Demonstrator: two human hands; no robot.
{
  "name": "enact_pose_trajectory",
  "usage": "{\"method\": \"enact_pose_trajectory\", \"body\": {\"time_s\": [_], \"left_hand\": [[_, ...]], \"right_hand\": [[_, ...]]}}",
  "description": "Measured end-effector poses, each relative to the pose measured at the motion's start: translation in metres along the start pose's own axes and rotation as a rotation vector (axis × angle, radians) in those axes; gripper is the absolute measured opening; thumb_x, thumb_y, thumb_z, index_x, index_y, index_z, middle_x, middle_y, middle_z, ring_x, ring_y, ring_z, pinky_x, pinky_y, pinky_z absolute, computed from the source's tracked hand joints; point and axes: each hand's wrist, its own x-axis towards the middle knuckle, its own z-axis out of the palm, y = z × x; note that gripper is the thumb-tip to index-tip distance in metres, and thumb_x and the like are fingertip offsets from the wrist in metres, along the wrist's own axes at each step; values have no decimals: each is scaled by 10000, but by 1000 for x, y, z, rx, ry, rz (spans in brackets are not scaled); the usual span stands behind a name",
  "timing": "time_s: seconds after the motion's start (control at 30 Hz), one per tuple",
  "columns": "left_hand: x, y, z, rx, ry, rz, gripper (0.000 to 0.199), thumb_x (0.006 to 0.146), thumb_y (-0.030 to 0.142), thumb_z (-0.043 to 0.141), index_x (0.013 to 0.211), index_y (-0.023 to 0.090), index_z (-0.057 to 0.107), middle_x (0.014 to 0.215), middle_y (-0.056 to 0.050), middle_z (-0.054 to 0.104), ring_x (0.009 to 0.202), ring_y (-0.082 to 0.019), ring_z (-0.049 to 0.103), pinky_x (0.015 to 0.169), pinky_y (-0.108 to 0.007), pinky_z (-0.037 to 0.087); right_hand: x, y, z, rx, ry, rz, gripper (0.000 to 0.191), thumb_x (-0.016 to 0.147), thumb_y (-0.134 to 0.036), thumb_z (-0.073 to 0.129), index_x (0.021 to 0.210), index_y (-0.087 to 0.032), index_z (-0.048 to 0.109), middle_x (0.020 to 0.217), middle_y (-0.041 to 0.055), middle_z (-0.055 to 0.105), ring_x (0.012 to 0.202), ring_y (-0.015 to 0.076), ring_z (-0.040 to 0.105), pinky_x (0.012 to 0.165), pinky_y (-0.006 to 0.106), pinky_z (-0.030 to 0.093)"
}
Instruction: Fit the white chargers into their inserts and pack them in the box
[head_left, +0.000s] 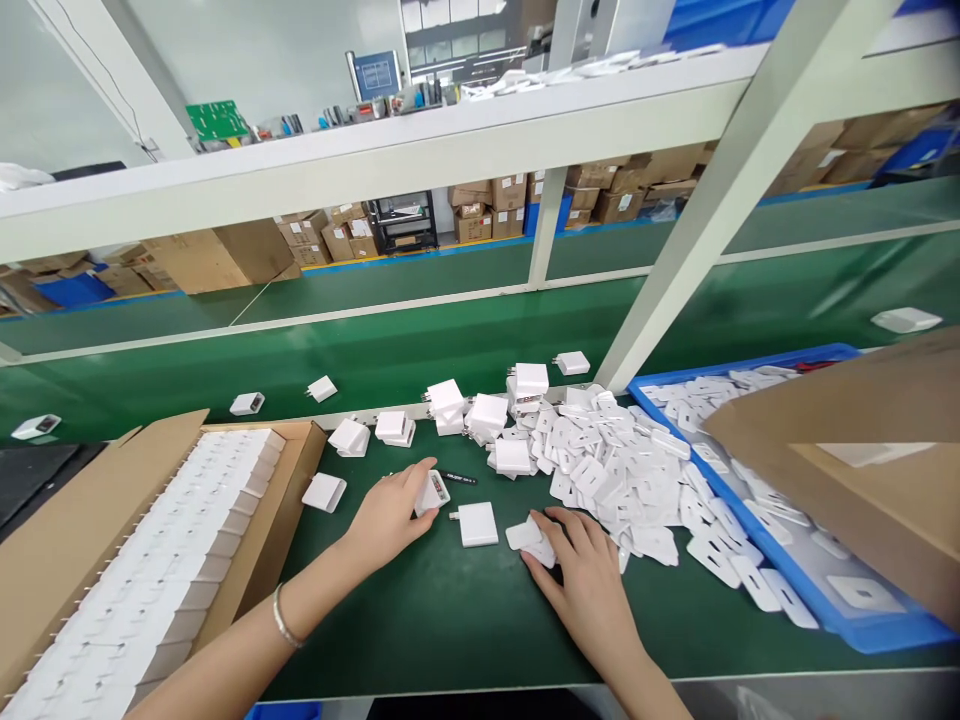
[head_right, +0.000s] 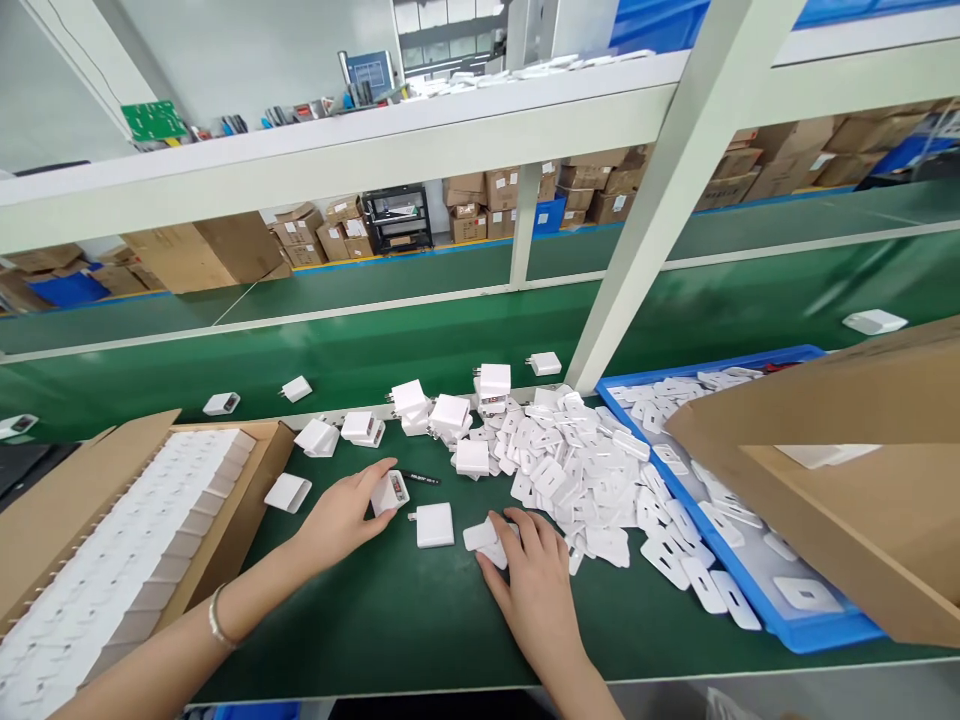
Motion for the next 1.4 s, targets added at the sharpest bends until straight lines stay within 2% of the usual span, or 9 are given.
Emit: {"method": "enact_pose_trajectory", "body": {"time_s": [0.13, 0.33, 0.47, 0.73, 0.87, 0.93, 1.07, 1.23, 1.4], "left_hand": [[-26, 7, -7, -312, 137, 18, 628, 904, 251, 637, 1508, 268, 464, 1441, -125, 674, 1260, -316, 691, 1052, -473, 571], [-56, 31, -22, -495, 251, 14, 578, 868, 152, 660, 1404, 321, 522, 1359, -79, 668, 1120, -259, 715, 998, -431, 590], [-71, 40, -20, -591, 300, 18, 636, 879, 111, 647, 1434, 375, 483, 1382, -69, 607, 1252, -266, 641, 1056, -418, 541], [-84, 52, 12, -743, 262, 12, 504, 902, 133, 624, 1360, 312, 516, 1319, -107, 486, 1184, -279, 574, 987, -408, 508], [-81, 63, 31, -806, 259, 30, 448, 968, 148, 558, 1367, 316, 444, 1285, -87, 518, 1175, -260, 561, 998, -402, 477], [-79, 69, 38, -819, 272, 16, 467, 974, 132, 537, 1383, 323, 417, 1258, -75, 508, 1130, -242, 561, 985, -394, 475], [-77, 73, 43, -810, 275, 58, 562, 939, 131, 564, 1432, 333, 386, 1337, -89, 440, 1247, -276, 486, 1069, -443, 427], [-77, 72, 52, -885, 309, 110, 375, 1064, 340, 463, 1435, 338, 409, 1398, -104, 385, 1340, -303, 413, 1106, -480, 403], [-75, 74, 63, -859, 422, 101, 282, 1104, 334, 389, 1378, 336, 456, 1361, -97, 403, 1274, -269, 444, 1063, -444, 419]], "right_hand": [[7, -2, -2, 28, -26, 2, 250, 1029, -325, 577, 1227, -240, 703, 1248, 133, 672, 1163, 350, 596, 920, 507, 504], [23, -3, -8, 35, -97, -135, 397, 1012, -229, 569, 1396, -302, 634, 1428, 118, 613, 1286, 364, 545, 985, 549, 486], [33, 1, -10, 104, -166, -195, 199, 1004, -204, 586, 1139, -271, 715, 1380, 101, 646, 1290, 353, 549, 991, 537, 484], [39, -30, -37, 491, 61, -1, 184, 1015, -326, 637, 1182, -252, 660, 1116, 98, 686, 1040, 280, 648, 870, 423, 532], [38, -64, -58, 771, -3, -8, 105, 1061, -290, 576, 1046, -244, 669, 931, 43, 671, 842, 195, 639, 748, 316, 505], [37, -75, -62, 840, -74, 15, 253, 1096, -284, 498, 882, -231, 623, 795, 5, 619, 716, 154, 585, 663, 280, 449], [34, -86, -52, 845, -177, 93, 391, 1116, -356, 434, 747, -226, 451, 687, -31, 487, 606, 129, 458, 566, 268, 348], [31, -93, -35, 710, -129, 139, 419, 1119, -395, 385, 734, -230, 384, 667, -35, 451, 604, 136, 435, 579, 272, 309], [34, -96, -33, 622, -147, 149, 449, 1102, -455, 413, 717, -228, 368, 634, -41, 447, 580, 134, 421, 571, 272, 279]]}}
